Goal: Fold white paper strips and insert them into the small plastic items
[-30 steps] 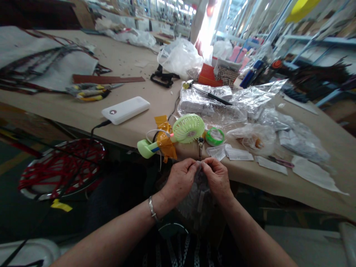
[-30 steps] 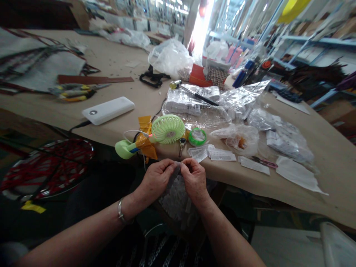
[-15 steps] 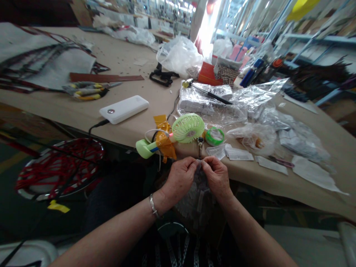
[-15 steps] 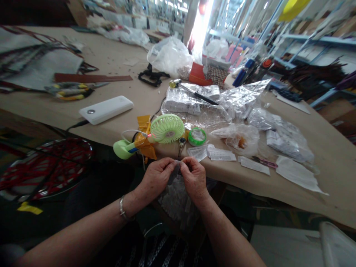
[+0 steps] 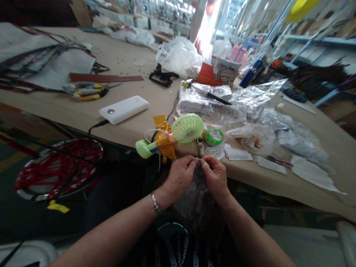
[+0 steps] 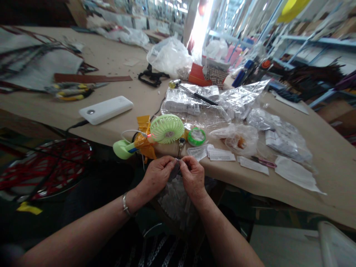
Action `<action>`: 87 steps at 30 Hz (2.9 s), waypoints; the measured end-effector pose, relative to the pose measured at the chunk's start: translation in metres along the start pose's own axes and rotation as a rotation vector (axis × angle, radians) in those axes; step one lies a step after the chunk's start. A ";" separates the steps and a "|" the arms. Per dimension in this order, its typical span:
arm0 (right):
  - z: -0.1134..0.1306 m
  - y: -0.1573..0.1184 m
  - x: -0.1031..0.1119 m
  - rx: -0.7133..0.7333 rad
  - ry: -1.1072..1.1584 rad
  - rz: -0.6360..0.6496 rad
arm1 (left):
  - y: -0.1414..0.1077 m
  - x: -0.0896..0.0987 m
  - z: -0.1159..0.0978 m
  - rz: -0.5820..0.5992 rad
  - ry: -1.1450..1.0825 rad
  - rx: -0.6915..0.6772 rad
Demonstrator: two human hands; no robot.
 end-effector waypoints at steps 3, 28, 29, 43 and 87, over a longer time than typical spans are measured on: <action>0.001 -0.003 0.002 0.016 -0.008 -0.003 | -0.004 0.001 -0.002 0.002 -0.006 0.003; 0.010 0.004 0.066 0.663 -0.954 -0.008 | -0.035 -0.016 0.028 0.184 -0.099 0.228; 0.011 0.003 0.068 0.674 -0.915 -0.018 | -0.035 -0.019 0.025 0.203 -0.160 0.264; 0.026 -0.052 0.065 0.767 -0.703 0.161 | -0.032 -0.060 -0.019 0.322 -1.071 0.703; 0.022 -0.057 0.091 0.743 -0.678 0.242 | -0.041 -0.057 -0.017 0.296 -0.941 0.823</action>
Point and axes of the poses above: each hand's wrist, its own y-axis towards the middle knuckle, its own x-axis out of the back of the hand, z = x × y, the point moved 3 cm from there along y, towards the middle knuckle, and after that the axes turned 1 degree about -y, right-handed, at the moved point
